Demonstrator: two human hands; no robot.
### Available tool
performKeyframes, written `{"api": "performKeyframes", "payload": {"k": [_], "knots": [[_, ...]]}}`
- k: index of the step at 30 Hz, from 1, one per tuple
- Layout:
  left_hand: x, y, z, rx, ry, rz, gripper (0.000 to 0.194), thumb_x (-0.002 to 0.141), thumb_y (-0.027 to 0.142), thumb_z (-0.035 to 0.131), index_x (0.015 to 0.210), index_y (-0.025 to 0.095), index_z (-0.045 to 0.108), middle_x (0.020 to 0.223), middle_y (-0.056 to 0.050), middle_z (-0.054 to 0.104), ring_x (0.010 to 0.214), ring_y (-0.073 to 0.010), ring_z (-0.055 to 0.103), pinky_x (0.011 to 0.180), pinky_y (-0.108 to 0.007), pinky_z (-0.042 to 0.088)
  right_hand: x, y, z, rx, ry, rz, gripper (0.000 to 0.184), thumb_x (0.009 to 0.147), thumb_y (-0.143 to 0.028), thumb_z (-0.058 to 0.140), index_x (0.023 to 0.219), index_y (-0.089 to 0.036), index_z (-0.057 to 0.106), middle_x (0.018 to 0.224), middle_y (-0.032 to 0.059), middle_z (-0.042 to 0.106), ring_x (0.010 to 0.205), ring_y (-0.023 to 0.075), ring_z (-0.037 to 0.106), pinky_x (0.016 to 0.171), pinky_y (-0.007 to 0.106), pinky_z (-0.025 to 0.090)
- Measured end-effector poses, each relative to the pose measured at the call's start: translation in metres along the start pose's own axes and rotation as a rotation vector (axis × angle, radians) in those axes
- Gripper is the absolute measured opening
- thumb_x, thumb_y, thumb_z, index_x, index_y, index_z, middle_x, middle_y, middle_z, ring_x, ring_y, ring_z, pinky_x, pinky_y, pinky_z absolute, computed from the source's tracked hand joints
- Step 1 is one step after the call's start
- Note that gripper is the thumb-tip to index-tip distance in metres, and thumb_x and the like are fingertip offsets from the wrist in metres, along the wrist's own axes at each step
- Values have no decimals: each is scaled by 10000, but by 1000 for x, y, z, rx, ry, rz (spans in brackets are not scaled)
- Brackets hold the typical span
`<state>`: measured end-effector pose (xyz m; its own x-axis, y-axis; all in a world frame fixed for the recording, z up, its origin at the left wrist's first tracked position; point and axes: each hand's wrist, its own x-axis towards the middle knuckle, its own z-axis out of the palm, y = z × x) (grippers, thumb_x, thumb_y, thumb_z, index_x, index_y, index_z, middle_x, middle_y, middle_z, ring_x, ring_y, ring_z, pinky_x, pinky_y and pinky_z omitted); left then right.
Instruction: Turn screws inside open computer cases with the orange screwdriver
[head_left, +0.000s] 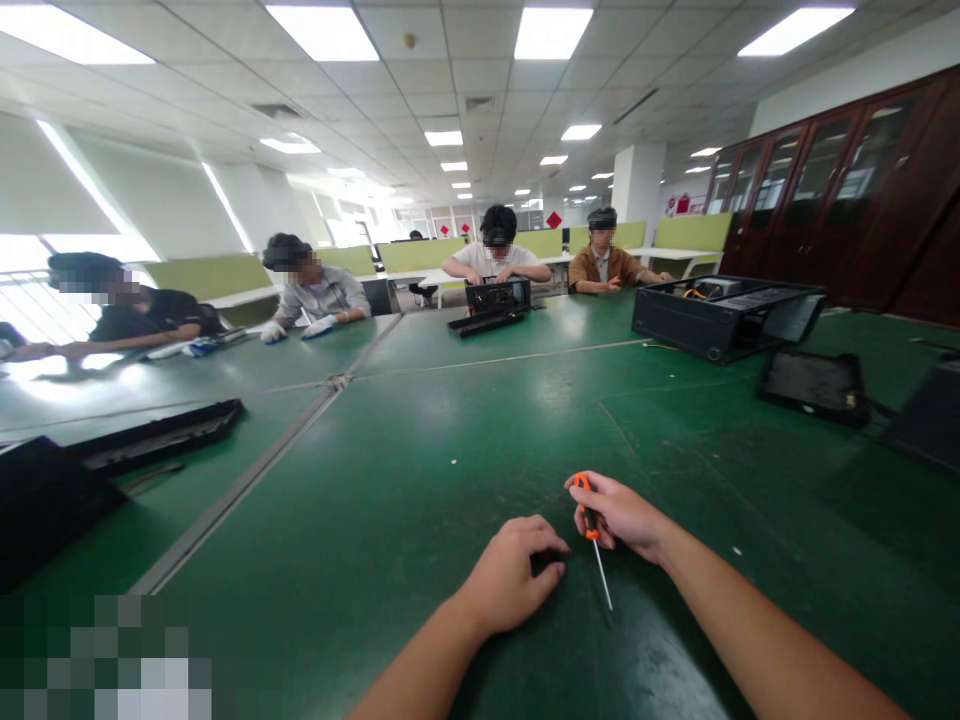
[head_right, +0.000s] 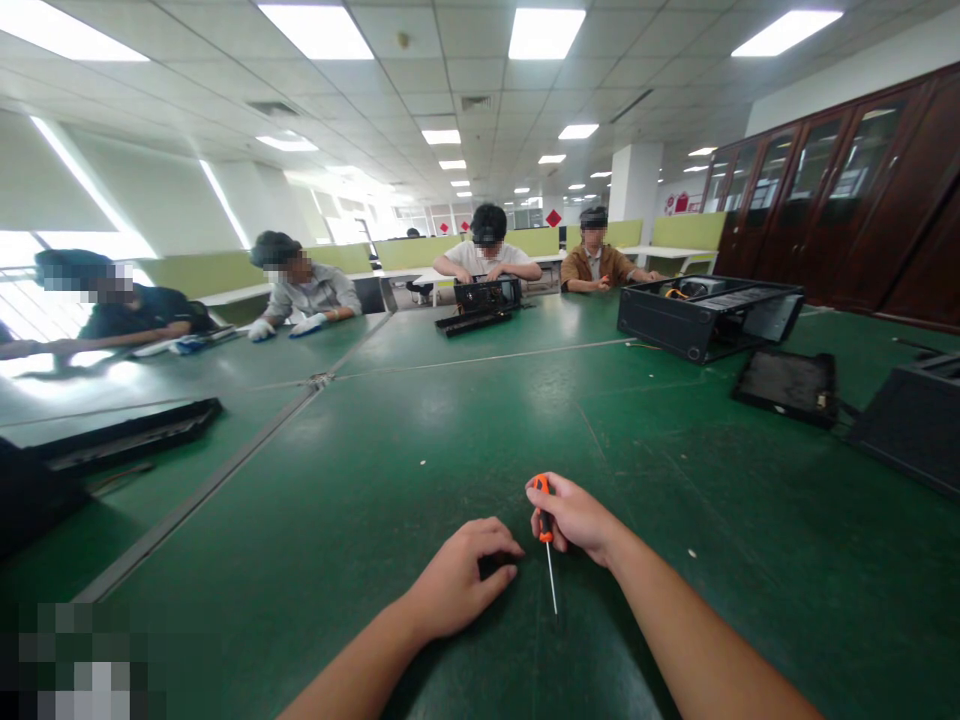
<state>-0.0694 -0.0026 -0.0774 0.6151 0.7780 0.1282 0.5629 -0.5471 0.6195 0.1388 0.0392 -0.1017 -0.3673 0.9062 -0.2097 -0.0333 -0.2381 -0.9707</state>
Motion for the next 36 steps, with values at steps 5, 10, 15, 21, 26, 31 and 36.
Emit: {"api": "performKeyframes", "payload": {"k": [5, 10, 15, 21, 26, 31, 36], "knots": [[0, 0, 0, 1, 2, 7, 202, 805, 165, 622, 974, 239, 703, 988, -31, 665, 935, -188, 590, 919, -343, 447, 0, -1, 0, -3, -3, -2, 267, 936, -409, 522, 1084, -188, 509, 585, -23, 639, 323, 61, 412, 304, 144, 256], [0, -1, 0, -1, 4, 16, 208, 801, 170, 619, 980, 234, 702, 992, -40, 665, 942, -194, 588, 916, -348, 452, 0, -1, 1, -10, -5, 0, 254, 941, -400, 514, 1080, -187, 510, 589, -20, 643, 321, 61, 413, 304, 144, 255], [0, -1, 0, 13, -2, 9, 212, 794, 169, 629, 979, 239, 706, 988, -36, 668, 950, -197, 589, 918, -352, 449, 0, -1, 1, -12, -3, 1, 237, 948, -383, 501, 1078, -185, 508, 580, -22, 637, 318, 61, 407, 301, 143, 253], [1, -1, 1, 19, -7, 16, 206, 794, 184, 629, 975, 234, 712, 994, -45, 675, 965, -205, 597, 926, -359, 450, 1, 0, 0, -10, -7, 4, 239, 941, -389, 511, 1073, -189, 511, 583, -22, 639, 318, 61, 406, 303, 145, 258], [1, -1, 1, 15, -2, 18, 213, 789, 170, 632, 974, 239, 712, 994, -37, 675, 972, -199, 596, 939, -350, 442, 0, -1, 0, -12, -9, 6, 243, 941, -395, 517, 1068, -188, 513, 583, -18, 642, 317, 60, 412, 304, 143, 261], [0, -1, 1, 17, -4, 5, 210, 792, 166, 637, 972, 244, 712, 998, -30, 674, 979, -198, 592, 945, -353, 434, -1, -2, 1, -10, -11, 6, 225, 953, -373, 499, 1075, -183, 507, 582, -18, 640, 313, 57, 407, 300, 140, 255], [0, -1, 2, 12, 3, 7, 211, 790, 166, 644, 972, 247, 712, 994, -28, 676, 978, -198, 593, 946, -353, 432, -1, -2, 1, -9, -12, 0, 226, 949, -375, 505, 1067, -183, 506, 585, -17, 640, 318, 58, 409, 300, 140, 259]]}}
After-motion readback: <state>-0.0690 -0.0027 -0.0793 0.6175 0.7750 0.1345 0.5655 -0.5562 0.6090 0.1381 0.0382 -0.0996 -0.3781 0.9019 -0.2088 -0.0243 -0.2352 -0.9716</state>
